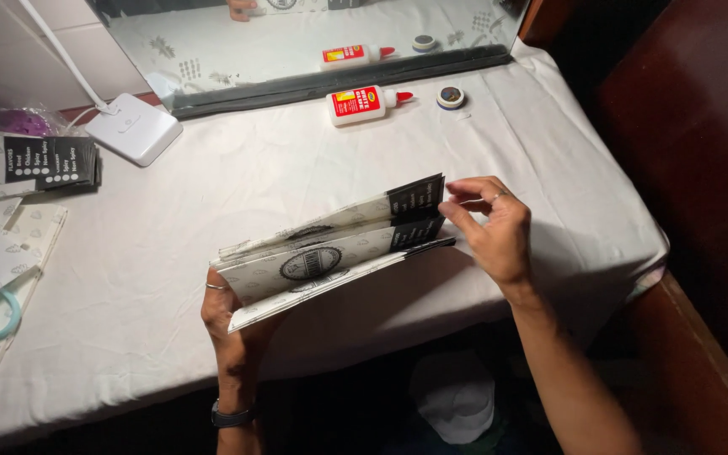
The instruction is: Applying glue to the edges of paper packaging sheets and stacking them into a neat pile.
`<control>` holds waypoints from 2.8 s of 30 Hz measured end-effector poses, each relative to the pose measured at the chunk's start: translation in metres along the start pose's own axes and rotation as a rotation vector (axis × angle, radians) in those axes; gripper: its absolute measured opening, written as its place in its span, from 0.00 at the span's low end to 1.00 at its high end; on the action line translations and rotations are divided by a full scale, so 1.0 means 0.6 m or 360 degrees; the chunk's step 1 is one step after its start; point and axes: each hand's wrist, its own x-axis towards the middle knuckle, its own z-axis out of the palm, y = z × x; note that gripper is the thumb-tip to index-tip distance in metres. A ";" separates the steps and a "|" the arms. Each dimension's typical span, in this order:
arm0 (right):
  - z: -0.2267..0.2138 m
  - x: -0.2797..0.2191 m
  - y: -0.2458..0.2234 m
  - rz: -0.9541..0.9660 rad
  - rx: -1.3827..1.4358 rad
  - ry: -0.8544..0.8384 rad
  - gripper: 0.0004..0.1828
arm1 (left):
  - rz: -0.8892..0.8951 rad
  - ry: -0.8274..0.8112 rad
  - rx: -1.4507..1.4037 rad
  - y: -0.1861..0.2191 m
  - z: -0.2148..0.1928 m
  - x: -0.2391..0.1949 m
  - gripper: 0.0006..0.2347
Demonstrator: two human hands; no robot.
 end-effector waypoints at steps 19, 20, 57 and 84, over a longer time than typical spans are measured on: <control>-0.041 -0.010 -0.009 0.0108 -0.0009 -0.0378 0.15 | -0.0089 -0.0063 -0.0091 0.010 -0.014 -0.003 0.22; -0.041 -0.012 0.006 0.0198 0.0080 -0.0356 0.18 | -0.0093 -0.0066 -0.0096 0.024 -0.011 0.001 0.23; 0.007 -0.051 0.043 0.0445 0.0743 -0.0584 0.58 | 0.0066 -0.0205 -0.0527 -0.060 -0.003 0.005 0.18; -0.049 -0.006 0.019 0.0044 0.0100 -0.0507 0.04 | 0.0174 -0.0619 -0.0798 -0.111 -0.025 0.024 0.35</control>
